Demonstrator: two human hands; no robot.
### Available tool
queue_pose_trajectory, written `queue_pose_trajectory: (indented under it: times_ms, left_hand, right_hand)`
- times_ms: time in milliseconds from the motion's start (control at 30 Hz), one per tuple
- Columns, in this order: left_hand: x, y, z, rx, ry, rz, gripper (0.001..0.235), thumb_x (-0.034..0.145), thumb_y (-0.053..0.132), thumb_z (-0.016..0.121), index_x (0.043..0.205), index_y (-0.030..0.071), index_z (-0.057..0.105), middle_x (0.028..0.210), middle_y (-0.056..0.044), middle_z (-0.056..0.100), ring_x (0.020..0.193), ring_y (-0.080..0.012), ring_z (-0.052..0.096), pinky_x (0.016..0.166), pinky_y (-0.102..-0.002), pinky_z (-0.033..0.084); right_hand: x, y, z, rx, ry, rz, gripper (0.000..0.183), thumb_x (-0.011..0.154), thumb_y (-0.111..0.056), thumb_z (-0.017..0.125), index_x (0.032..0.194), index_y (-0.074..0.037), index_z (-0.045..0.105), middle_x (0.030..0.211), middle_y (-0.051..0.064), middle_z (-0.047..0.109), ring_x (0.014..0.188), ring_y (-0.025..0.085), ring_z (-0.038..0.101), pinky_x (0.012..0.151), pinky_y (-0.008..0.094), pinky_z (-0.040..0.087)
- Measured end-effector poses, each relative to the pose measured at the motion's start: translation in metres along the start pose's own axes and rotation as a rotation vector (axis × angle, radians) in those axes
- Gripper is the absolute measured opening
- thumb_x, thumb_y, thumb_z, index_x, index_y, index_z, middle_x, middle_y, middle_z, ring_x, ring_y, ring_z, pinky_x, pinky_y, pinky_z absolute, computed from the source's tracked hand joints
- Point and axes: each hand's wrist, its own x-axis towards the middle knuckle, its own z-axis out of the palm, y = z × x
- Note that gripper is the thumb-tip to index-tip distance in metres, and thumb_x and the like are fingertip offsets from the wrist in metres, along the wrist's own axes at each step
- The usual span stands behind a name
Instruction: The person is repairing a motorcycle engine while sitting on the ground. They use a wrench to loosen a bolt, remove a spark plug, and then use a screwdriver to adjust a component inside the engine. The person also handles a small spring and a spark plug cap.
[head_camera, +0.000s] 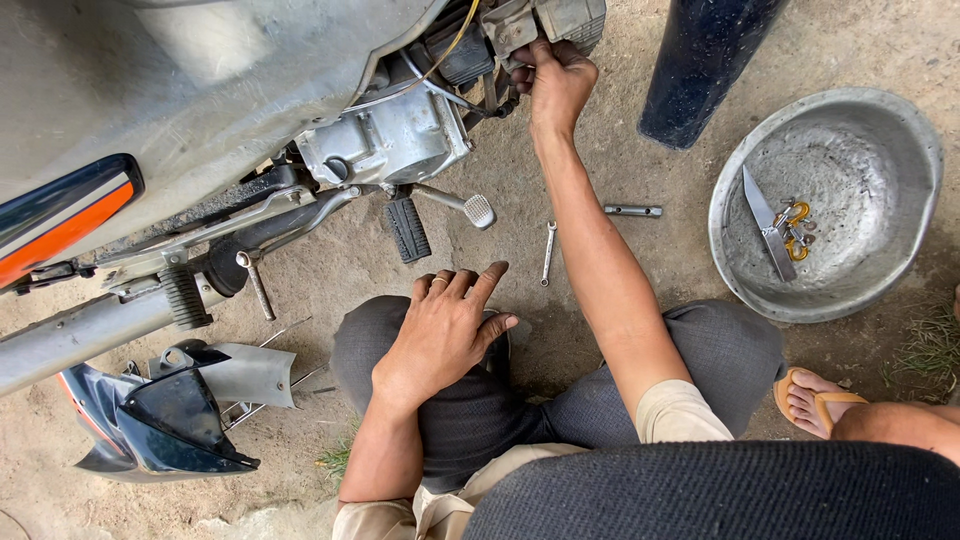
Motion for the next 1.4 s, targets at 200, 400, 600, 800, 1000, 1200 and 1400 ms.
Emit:
queue_pose_trajectory:
  times_ms: [200, 400, 600, 800, 1000, 1200, 1400]
  left_hand:
    - [-0.003, 0.000, -0.002, -0.005, -0.022, -0.007, 0.062, 0.101, 0.055, 0.050, 0.148, 0.014, 0.048, 0.110, -0.015, 0.065, 0.102, -0.0399, 0.060, 0.087, -0.053, 0.042]
    - [-0.003, 0.000, -0.002, 0.004, -0.029, -0.010, 0.062, 0.101, 0.054, 0.050, 0.148, 0.013, 0.048, 0.109, -0.014, 0.064, 0.102, -0.0397, 0.060, 0.087, -0.053, 0.043]
    - [-0.002, 0.001, -0.003, 0.006, -0.053, -0.024, 0.062, 0.101, 0.055, 0.050, 0.148, 0.014, 0.047, 0.109, -0.013, 0.065, 0.101, -0.0395, 0.060, 0.087, -0.053, 0.042]
    - [0.000, 0.002, -0.001, 0.008, -0.048, -0.032, 0.062, 0.101, 0.054, 0.050, 0.148, 0.014, 0.048, 0.112, -0.015, 0.065, 0.102, -0.0405, 0.060, 0.087, -0.054, 0.043]
    - [0.000, 0.001, 0.004, 0.044, -0.028, -0.034, 0.062, 0.100, 0.055, 0.052, 0.147, 0.015, 0.048, 0.111, -0.014, 0.065, 0.102, -0.0396, 0.061, 0.085, -0.054, 0.043]
    - [0.001, 0.001, 0.009, 0.067, -0.011, -0.032, 0.061, 0.100, 0.055, 0.052, 0.147, 0.016, 0.048, 0.110, -0.014, 0.066, 0.101, -0.0406, 0.062, 0.083, -0.054, 0.044]
    - [0.000, 0.001, 0.008, 0.052, -0.003, -0.028, 0.062, 0.100, 0.055, 0.053, 0.146, 0.015, 0.049, 0.111, -0.015, 0.066, 0.102, -0.0422, 0.062, 0.085, -0.056, 0.045]
  right_hand:
    - [0.001, 0.006, 0.001, 0.179, 0.067, 0.014, 0.014, 0.084, 0.004, 0.076, 0.073, 0.001, 0.068, 0.062, 0.021, 0.075, 0.037, 0.023, 0.063, 0.029, 0.031, 0.047]
    - [-0.006, -0.002, 0.005, 0.162, 0.118, 0.047, 0.006, 0.080, 0.010, 0.075, 0.077, 0.006, 0.071, 0.068, 0.020, 0.076, 0.045, 0.027, 0.072, 0.035, 0.034, 0.057]
    - [-0.004, 0.005, 0.002, 0.165, 0.117, 0.036, 0.015, 0.084, -0.009, 0.080, 0.077, -0.003, 0.068, 0.067, 0.017, 0.076, 0.041, 0.022, 0.067, 0.030, 0.032, 0.051]
    - [-0.007, -0.004, 0.008, 0.168, 0.143, 0.082, 0.013, 0.083, -0.003, 0.080, 0.076, 0.001, 0.070, 0.065, 0.016, 0.075, 0.039, 0.021, 0.064, 0.030, 0.033, 0.050]
    - [-0.009, -0.010, 0.015, 0.059, 0.188, 0.088, 0.009, 0.086, 0.007, 0.073, 0.077, 0.005, 0.070, 0.065, 0.019, 0.074, 0.036, 0.019, 0.060, 0.027, 0.030, 0.044]
    - [-0.005, -0.004, 0.001, 0.063, 0.104, 0.059, 0.011, 0.081, 0.012, 0.074, 0.074, 0.005, 0.069, 0.060, 0.019, 0.074, 0.034, 0.020, 0.060, 0.026, 0.030, 0.047]
    - [-0.001, -0.009, -0.009, 0.001, -0.037, 0.031, 0.010, 0.094, 0.007, 0.069, 0.085, 0.007, 0.074, 0.065, 0.020, 0.077, 0.035, 0.021, 0.063, 0.028, 0.028, 0.050]
